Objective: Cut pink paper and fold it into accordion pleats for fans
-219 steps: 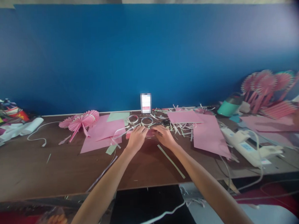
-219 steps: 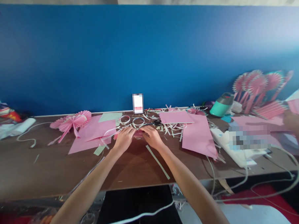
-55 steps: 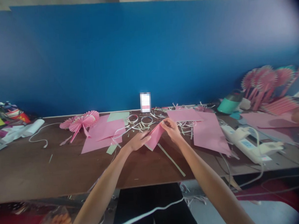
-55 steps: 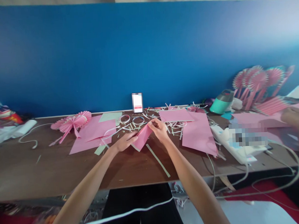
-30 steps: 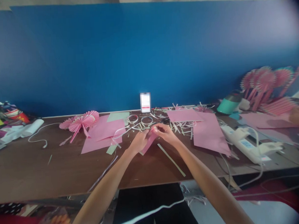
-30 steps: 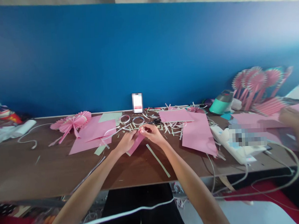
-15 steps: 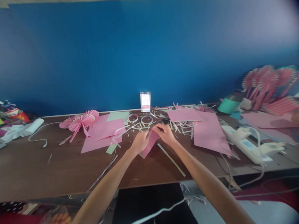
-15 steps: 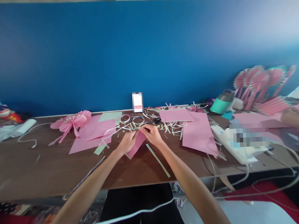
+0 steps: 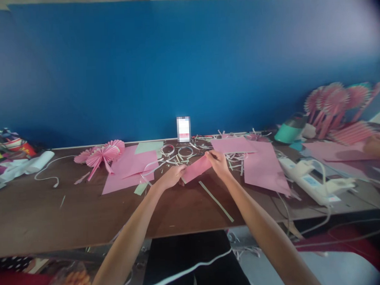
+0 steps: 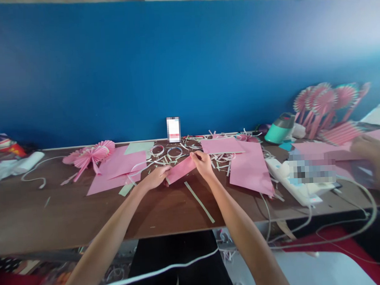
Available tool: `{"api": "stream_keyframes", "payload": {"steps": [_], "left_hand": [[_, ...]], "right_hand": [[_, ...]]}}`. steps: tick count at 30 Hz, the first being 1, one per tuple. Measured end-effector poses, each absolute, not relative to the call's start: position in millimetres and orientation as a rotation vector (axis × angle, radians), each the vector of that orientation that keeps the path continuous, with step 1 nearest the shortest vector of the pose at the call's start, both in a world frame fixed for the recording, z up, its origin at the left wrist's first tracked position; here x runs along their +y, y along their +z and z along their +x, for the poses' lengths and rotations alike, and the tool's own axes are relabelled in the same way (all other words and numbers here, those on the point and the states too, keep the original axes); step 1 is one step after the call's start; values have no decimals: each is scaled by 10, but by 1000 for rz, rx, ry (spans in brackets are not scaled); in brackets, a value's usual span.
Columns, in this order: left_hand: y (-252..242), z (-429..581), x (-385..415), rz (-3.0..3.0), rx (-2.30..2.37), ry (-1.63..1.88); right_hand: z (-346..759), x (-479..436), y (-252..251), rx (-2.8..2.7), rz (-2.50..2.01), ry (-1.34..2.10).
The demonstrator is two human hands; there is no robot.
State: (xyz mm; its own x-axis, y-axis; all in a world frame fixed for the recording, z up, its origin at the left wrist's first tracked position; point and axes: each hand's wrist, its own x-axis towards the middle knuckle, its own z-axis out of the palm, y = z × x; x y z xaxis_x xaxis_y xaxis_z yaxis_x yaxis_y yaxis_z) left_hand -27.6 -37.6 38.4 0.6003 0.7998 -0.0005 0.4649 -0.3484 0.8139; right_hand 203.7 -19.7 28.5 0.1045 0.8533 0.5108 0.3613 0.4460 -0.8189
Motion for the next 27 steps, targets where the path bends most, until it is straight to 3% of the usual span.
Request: {"api": "stream_keyframes", "payload": {"steps": [27], "left_hand": [[418,-344,-337,2264,1109,532]], "right_hand": [[1898,-342,369,-1854,-865,781]]}}
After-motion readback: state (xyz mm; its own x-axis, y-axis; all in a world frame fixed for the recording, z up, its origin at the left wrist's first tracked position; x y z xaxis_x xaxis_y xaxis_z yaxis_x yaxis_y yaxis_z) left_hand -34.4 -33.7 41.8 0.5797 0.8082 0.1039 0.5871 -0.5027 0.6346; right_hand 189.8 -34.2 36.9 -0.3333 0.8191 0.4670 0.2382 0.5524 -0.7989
